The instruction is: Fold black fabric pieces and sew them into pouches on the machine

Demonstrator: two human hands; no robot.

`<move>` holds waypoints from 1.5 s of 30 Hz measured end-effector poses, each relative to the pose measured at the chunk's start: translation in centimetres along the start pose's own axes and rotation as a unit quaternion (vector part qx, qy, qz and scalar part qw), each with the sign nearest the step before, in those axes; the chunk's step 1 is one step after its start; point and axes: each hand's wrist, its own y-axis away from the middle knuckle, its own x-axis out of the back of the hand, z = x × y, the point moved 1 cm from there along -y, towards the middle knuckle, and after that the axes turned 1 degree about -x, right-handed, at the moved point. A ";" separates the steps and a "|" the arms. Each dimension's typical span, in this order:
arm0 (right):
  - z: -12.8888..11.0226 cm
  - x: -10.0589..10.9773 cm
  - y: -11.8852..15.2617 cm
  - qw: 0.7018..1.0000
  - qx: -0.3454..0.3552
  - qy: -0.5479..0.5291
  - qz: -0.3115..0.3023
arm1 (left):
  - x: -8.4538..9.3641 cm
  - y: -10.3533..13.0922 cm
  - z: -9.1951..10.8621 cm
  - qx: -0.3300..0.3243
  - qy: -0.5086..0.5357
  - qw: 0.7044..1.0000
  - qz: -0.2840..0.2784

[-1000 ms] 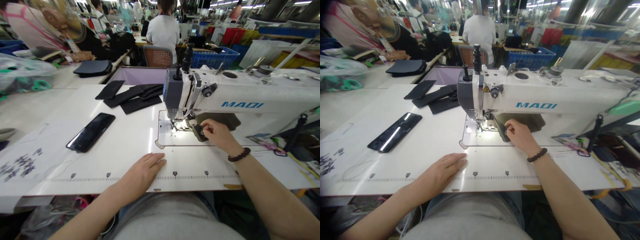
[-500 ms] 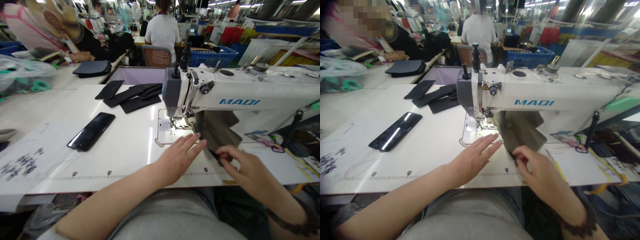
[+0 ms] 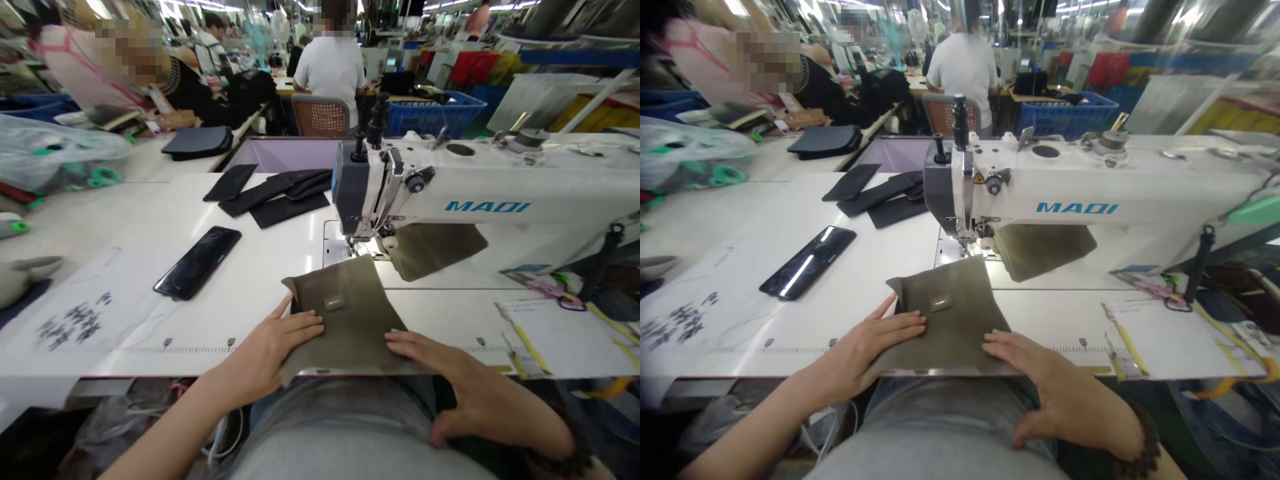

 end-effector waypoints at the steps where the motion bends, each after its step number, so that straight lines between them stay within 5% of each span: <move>1: -0.1 0.1 -1.0 1.000 0.020 -0.001 -0.008 | 0.3 0.8 -0.2 0.018 0.016 1.000 0.017; 4: -0.3 0.8 -4.0 0.997 0.054 -0.026 0.038 | 0.8 1.9 -0.9 0.046 0.049 0.996 0.051; 8: -0.1 1.6 -7.0 0.991 0.059 -0.093 0.077 | 1.1 2.3 -2.4 0.051 0.007 0.998 0.026; 12: -0.3 1.5 -8.0 0.981 -0.035 -0.126 0.143 | 0.8 2.8 -4.0 0.100 -0.060 0.989 0.093; 15: -0.6 0.6 -8.3 0.958 -0.076 -0.176 0.211 | 0.6 2.5 -4.3 0.130 0.016 0.985 0.111; 19: -0.1 -0.7 -8.7 0.931 -0.031 -0.291 0.217 | 1.4 1.3 -4.1 0.174 0.123 0.970 0.120; 23: 0.4 -1.1 -8.8 0.945 -0.066 -0.160 0.279 | 1.6 0.4 -4.2 0.201 0.155 0.959 0.128; 28: -0.3 -1.4 -9.0 0.953 -0.057 0.034 0.296 | 0.0 1.1 -4.5 0.267 0.107 0.936 0.204; 45: -0.6 -1.9 -8.9 0.939 -0.107 0.086 0.316 | -0.4 1.6 -4.2 0.230 0.066 0.957 0.164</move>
